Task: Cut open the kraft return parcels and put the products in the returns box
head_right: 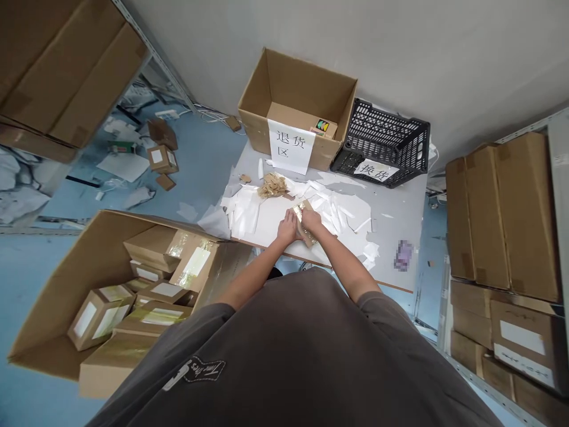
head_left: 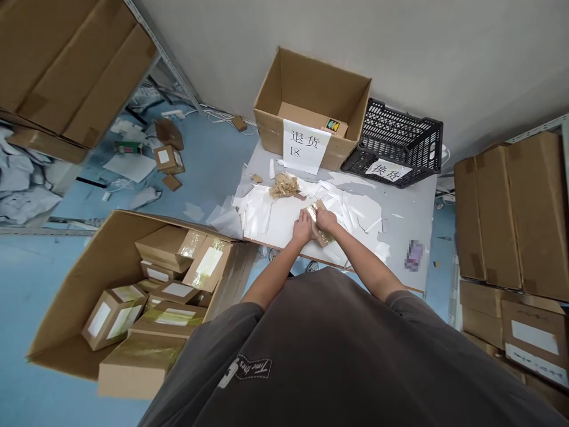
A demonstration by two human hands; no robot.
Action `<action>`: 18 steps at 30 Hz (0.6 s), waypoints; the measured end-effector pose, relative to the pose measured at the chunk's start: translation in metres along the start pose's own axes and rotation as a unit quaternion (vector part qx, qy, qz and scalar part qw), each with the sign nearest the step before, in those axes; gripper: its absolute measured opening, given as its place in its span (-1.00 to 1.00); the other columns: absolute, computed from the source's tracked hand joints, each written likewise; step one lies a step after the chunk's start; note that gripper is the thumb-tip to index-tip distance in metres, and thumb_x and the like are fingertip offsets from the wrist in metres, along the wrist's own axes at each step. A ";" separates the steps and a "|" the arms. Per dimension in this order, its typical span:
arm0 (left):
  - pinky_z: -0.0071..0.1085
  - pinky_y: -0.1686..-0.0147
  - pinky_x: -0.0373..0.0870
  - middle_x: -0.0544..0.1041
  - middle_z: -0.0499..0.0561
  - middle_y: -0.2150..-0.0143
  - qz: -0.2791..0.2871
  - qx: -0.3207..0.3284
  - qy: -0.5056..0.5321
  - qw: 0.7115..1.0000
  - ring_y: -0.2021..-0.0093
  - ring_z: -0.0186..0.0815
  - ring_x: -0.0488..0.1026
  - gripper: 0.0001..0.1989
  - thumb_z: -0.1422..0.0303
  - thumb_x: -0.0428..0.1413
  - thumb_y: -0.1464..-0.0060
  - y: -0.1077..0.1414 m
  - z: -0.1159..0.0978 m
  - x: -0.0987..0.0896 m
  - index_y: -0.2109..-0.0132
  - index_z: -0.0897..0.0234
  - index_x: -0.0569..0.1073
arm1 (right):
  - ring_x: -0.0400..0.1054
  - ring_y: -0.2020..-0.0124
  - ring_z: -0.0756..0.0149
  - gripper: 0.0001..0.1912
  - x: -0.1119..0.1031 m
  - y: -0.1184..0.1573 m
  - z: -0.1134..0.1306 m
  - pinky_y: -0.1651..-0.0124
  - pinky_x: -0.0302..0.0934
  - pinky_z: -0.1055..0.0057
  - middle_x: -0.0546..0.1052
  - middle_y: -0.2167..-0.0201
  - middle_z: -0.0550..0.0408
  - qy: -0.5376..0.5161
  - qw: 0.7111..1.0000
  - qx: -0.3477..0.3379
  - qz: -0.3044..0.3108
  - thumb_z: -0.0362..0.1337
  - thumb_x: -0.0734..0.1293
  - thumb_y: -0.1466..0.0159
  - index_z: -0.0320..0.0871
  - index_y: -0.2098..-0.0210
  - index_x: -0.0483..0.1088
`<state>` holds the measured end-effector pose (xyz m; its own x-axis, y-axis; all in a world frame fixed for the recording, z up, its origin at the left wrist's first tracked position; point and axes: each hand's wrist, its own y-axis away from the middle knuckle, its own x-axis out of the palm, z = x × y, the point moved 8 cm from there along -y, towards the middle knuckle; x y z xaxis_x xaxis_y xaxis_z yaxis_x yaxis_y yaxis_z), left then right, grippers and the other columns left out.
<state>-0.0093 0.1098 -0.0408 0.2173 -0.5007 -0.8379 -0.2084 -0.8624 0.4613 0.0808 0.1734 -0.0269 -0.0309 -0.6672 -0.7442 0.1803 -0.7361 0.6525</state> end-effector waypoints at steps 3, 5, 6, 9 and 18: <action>-0.11 -0.49 0.22 -0.08 0.45 -0.69 0.000 0.000 -0.002 1.000 -0.71 0.12 -0.24 0.19 -0.09 0.36 -0.17 -0.001 -0.002 -0.001 -0.64 0.49 0.02 | 0.54 -0.25 -0.12 -0.42 0.003 0.002 -0.002 -0.20 0.39 0.23 0.62 -0.17 -0.41 0.010 1.000 0.018 0.000 -0.19 0.54 -0.35 -0.26 -0.28 0.43; -0.13 -0.50 0.21 -0.09 0.46 -0.69 0.002 0.001 -0.001 1.000 -0.71 0.11 -0.26 0.19 -0.08 0.36 -0.17 -0.001 -0.002 -0.002 -0.64 0.52 0.02 | 0.55 -0.25 -0.12 -0.40 0.004 0.002 -0.001 -0.18 0.41 0.23 0.63 -0.16 -0.38 0.008 1.000 0.025 0.007 -0.22 0.58 -0.30 -0.23 -0.26 0.46; -0.14 -0.50 0.21 -0.10 0.46 -0.69 0.003 0.000 -0.002 1.000 -0.71 0.11 -0.26 0.21 -0.08 0.37 -0.16 -0.001 -0.002 -0.001 -0.64 0.53 0.02 | 0.56 -0.24 -0.13 -0.39 0.004 0.002 -0.001 -0.17 0.42 0.23 0.63 -0.15 -0.37 0.007 1.000 0.028 0.010 -0.23 0.60 -0.27 -0.22 -0.25 0.48; -0.12 -0.52 0.18 -0.11 0.44 -0.70 0.011 -0.007 -0.004 1.000 -0.71 0.11 -0.26 0.26 -0.10 0.40 -0.12 -0.001 -0.001 0.001 -0.65 0.51 0.00 | 0.57 -0.22 -0.15 -0.39 0.005 0.006 -0.002 -0.16 0.44 0.21 0.65 -0.12 -0.35 0.015 0.999 0.038 0.032 -0.28 0.63 -0.20 -0.21 -0.21 0.53; -0.04 -0.56 0.10 -0.10 0.42 -0.70 0.033 -0.019 -0.023 0.999 -0.71 0.16 -0.25 0.27 -0.09 0.42 -0.09 -0.009 -0.007 0.005 -0.67 0.42 0.01 | 0.63 -0.13 -0.19 -0.47 0.029 0.057 -0.034 -0.10 0.52 0.14 0.66 -0.07 -0.40 0.009 0.994 0.068 0.088 -0.30 0.58 -0.28 -0.25 -0.22 0.56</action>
<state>0.0003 0.1143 -0.0467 0.1597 -0.5542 -0.8169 -0.1838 -0.8298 0.5270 0.1241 0.1156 -0.0164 0.0075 -0.7852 -0.6192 0.0470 -0.6182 0.7846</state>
